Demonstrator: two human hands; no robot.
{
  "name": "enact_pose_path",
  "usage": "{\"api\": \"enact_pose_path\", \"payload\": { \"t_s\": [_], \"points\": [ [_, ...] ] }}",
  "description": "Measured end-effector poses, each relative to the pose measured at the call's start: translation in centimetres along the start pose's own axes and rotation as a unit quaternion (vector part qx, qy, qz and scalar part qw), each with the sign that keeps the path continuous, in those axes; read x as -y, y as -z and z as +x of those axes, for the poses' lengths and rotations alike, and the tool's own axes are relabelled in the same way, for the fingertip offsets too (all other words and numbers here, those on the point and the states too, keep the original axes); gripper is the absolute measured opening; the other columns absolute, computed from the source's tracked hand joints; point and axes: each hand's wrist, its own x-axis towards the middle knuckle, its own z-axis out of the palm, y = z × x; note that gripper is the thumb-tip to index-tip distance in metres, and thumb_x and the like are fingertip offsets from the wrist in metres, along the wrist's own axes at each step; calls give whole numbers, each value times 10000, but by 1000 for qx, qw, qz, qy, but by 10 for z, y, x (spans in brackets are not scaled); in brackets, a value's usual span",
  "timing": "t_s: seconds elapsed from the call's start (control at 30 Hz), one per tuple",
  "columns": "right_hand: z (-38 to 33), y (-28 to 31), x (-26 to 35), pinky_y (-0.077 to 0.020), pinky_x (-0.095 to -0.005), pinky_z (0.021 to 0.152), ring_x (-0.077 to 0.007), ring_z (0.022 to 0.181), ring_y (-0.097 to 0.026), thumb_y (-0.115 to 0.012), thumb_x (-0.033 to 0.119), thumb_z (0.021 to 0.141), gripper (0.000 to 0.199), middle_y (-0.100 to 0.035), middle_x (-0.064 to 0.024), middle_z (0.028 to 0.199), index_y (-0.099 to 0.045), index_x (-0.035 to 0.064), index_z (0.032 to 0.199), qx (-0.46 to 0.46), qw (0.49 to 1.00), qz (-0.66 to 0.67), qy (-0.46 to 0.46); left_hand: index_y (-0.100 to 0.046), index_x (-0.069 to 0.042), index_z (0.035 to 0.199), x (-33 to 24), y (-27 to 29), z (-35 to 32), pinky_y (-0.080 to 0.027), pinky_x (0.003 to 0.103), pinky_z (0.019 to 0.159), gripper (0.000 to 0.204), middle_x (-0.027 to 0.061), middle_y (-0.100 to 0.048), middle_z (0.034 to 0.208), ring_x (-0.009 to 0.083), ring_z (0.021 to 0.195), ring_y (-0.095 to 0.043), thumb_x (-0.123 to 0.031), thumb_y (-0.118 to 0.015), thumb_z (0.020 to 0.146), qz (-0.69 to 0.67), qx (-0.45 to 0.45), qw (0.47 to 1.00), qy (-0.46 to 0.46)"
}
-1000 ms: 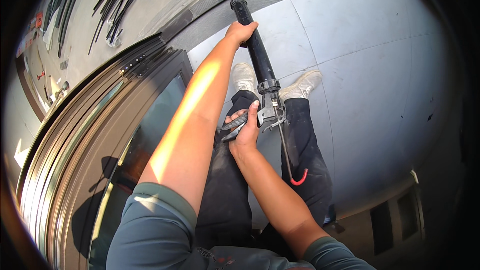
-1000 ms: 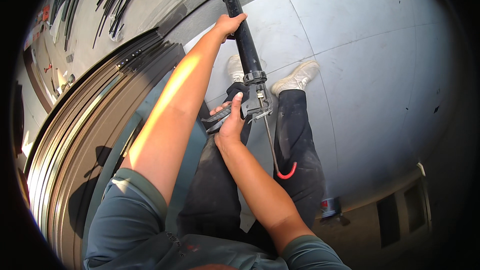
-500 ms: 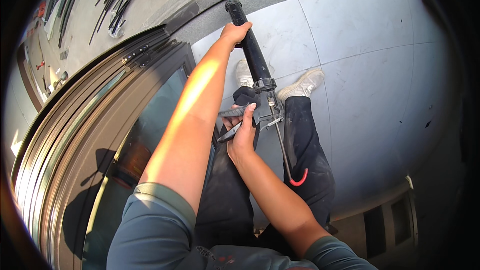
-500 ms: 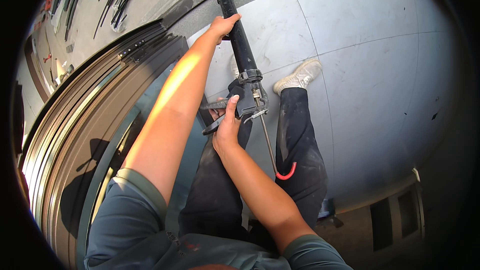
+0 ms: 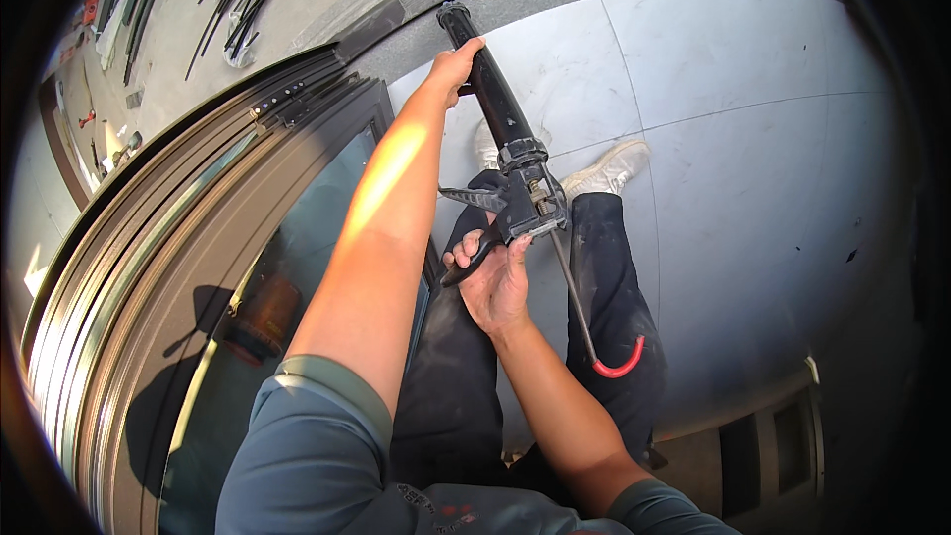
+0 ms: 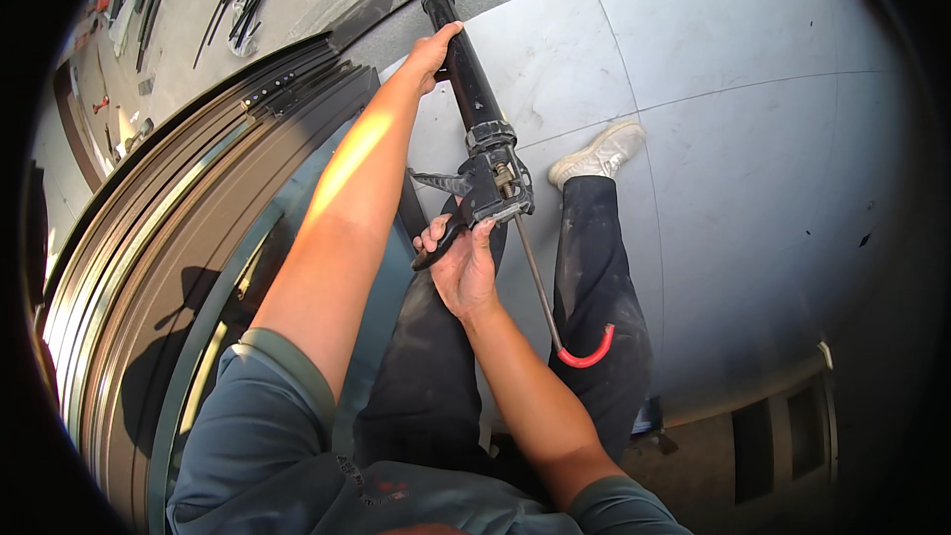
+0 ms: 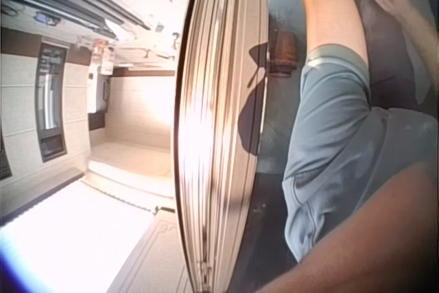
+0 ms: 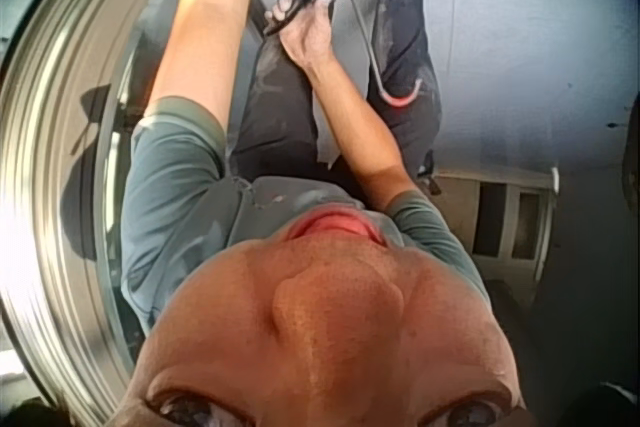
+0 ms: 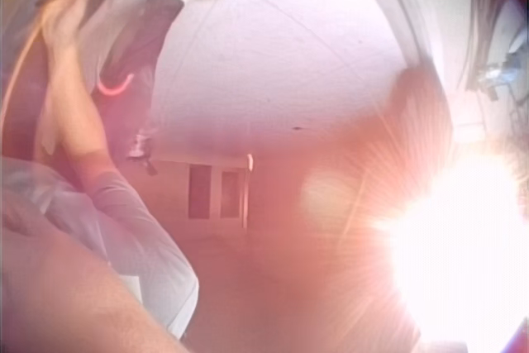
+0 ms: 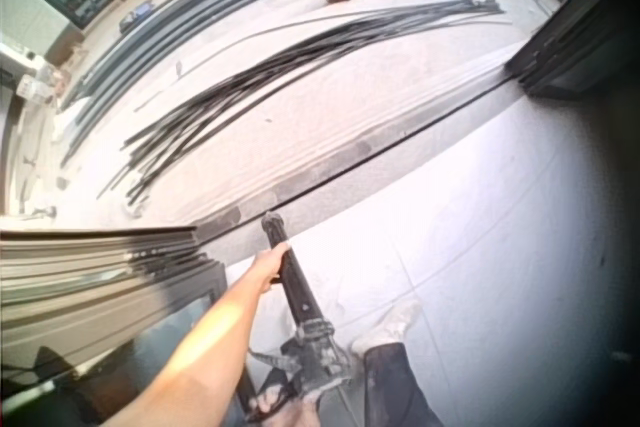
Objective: The person uses a caulking gun to apply sealant along the bottom edge of a glass door frame. They then kneel and use their fingers to smooth the sealant bead along the joint between the frame and the floor.
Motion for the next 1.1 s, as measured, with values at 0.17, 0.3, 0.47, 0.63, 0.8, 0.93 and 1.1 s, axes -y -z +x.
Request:
{"api": "enact_pose_path", "payload": {
  "t_s": [0.17,0.3,0.47,0.63,0.8,0.93,1.1],
  "points": [
    [2,16,10,-432,-400,862,-175,798,-484,-480,704,990,773,-492,-25,848,-398,120,1490,-15,997,-78,10,-682,-18,1041,7,2,1,-583,420,754,464,93,-719,900,226,776,-698,-456,-714,890,-56,7,998,6],
    [8,37,47,-463,-349,754,-165,734,-537,-598,598,999,571,-566,-60,809,-579,40,875,-11,957,-285,55,-615,-14,1056,12,2,4,-583,433,767,485,112,-686,904,246,819,-698,-459,-720,891,-195,70,978,21],
    [15,51,103,-522,-288,801,-121,892,-625,-786,312,925,511,-678,-68,1003,-615,-5,1287,0,800,-598,48,-494,24,1110,15,-1,-11,-630,439,764,626,166,-588,962,321,857,-704,-481,-776,870,-276,57,959,43],
    [16,37,137,-506,-320,1034,-170,1174,-639,-850,130,834,735,-687,-133,1306,-539,73,1497,41,756,-653,-14,-514,21,1121,27,2,-36,-653,407,774,474,143,-611,917,270,804,-696,-280,-794,886,-292,69,952,57],
    [20,25,156,-505,-323,1044,-135,1202,-626,-866,95,810,751,-679,-142,1349,-538,37,1483,83,646,-758,39,-559,24,1075,37,-5,-43,-655,434,692,334,145,-637,842,267,720,-697,-216,-733,922,-284,31,957,52],
    [26,33,168,-522,-307,1007,-133,1113,-643,-813,116,882,690,-674,-89,1273,-516,2,1494,88,741,-665,3,-580,69,1078,30,-21,-34,-624,428,651,381,177,-673,900,270,724,-698,-248,-730,928,-199,-29,978,60],
    [35,39,178,-434,-227,655,-75,774,-558,-762,272,955,461,-623,17,891,-628,-44,1263,32,805,-591,-44,-621,137,1214,15,-40,-5,-561,451,806,544,221,-693,1107,293,907,-708,-297,-748,912,-1,-134,989,55]
  ]
}}
